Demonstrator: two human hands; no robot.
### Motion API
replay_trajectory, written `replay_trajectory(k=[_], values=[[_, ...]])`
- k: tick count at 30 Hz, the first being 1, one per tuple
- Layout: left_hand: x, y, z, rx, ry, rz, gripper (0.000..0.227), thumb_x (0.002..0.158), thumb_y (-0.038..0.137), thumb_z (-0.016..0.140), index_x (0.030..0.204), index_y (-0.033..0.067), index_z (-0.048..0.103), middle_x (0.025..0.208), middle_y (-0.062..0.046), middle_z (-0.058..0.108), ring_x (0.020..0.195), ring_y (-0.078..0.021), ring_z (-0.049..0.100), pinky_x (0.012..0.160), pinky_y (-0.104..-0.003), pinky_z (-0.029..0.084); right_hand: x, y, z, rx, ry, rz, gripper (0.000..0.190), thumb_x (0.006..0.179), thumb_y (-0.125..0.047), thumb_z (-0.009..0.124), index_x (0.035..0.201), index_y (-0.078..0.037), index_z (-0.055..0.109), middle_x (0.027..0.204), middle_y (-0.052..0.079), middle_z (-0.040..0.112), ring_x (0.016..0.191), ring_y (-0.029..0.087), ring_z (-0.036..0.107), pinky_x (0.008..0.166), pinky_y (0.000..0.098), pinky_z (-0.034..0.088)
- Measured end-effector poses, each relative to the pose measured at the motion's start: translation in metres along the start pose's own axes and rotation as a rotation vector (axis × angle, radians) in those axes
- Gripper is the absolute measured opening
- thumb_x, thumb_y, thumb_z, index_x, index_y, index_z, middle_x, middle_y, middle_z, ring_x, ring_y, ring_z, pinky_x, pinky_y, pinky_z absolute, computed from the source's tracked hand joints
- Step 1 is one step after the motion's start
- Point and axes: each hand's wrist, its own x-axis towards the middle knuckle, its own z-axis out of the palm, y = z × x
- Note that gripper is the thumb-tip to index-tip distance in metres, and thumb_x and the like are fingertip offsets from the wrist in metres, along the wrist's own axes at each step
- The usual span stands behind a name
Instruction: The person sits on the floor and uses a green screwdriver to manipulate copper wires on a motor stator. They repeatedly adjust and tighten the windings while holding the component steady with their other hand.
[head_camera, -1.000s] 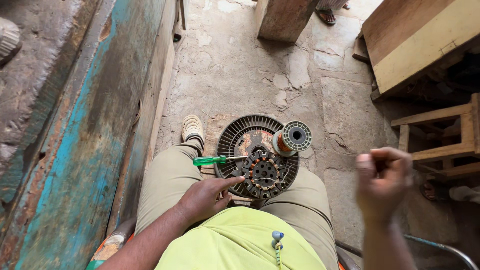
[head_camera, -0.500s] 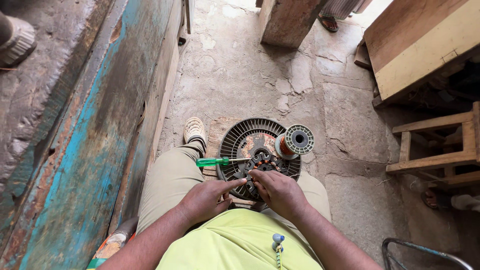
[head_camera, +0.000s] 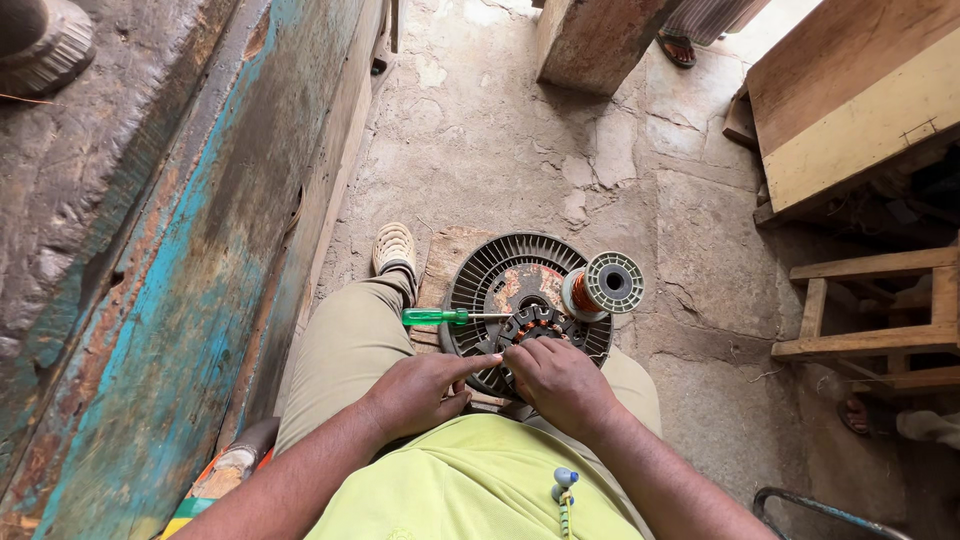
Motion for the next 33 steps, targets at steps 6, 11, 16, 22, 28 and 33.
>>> replay_trajectory(k=[6,11,16,22,28,33], values=[[-0.001,0.000,0.000,0.003,-0.021,-0.006,0.067,0.088,0.017,0.066,0.151,0.0324,0.047,0.094,-0.009,0.071,0.087,-0.0292,0.071,0.078,-0.045,0.058,-0.002,0.012,0.012,0.055,0.091,-0.014,0.032,0.075,-0.006,0.071,0.101,-0.009,0.053,0.088,0.009,0.061,0.085,0.029,0.064,0.077,0.0430,0.053],[-0.002,-0.002,0.000,-0.022,-0.016,0.000,0.067,0.088,0.018,0.068,0.150,0.0315,0.047,0.095,-0.009,0.071,0.088,-0.0285,0.071,0.079,-0.046,0.058,-0.011,0.013,0.023,0.216,0.236,0.120,0.028,0.074,-0.005,0.073,0.094,-0.010,0.055,0.078,0.007,0.061,0.073,0.027,0.065,0.070,0.0412,0.054],[-0.001,-0.001,0.000,-0.033,-0.046,-0.023,0.067,0.088,0.018,0.068,0.151,0.0316,0.047,0.096,-0.008,0.072,0.089,-0.0282,0.071,0.079,-0.046,0.058,-0.019,0.008,0.021,0.306,0.204,0.411,0.026,0.084,-0.009,0.076,0.105,-0.009,0.059,0.080,0.009,0.066,0.072,0.027,0.069,0.067,0.0409,0.057],[-0.001,0.000,-0.001,-0.024,-0.018,0.008,0.066,0.088,0.018,0.068,0.150,0.0307,0.048,0.097,-0.009,0.072,0.090,-0.0288,0.071,0.080,-0.046,0.058,-0.018,-0.007,0.002,0.169,0.415,0.078,0.039,0.083,-0.009,0.073,0.119,-0.005,0.059,0.107,0.010,0.072,0.097,0.029,0.070,0.084,0.0422,0.056],[-0.001,0.000,-0.001,-0.020,-0.035,-0.017,0.068,0.088,0.019,0.069,0.151,0.0317,0.046,0.098,-0.008,0.072,0.090,-0.0277,0.072,0.080,-0.045,0.058,-0.014,-0.002,0.009,0.048,0.263,0.031,0.031,0.087,-0.012,0.077,0.116,-0.009,0.065,0.097,0.006,0.073,0.093,0.026,0.072,0.083,0.0415,0.055],[-0.002,0.000,0.000,0.004,-0.048,-0.018,0.069,0.089,0.019,0.069,0.152,0.0328,0.045,0.098,-0.008,0.072,0.089,-0.0270,0.072,0.081,-0.044,0.058,-0.015,0.003,0.025,0.434,0.335,0.440,0.017,0.093,-0.010,0.069,0.107,-0.009,0.058,0.093,0.008,0.067,0.085,0.024,0.071,0.076,0.0347,0.061]])
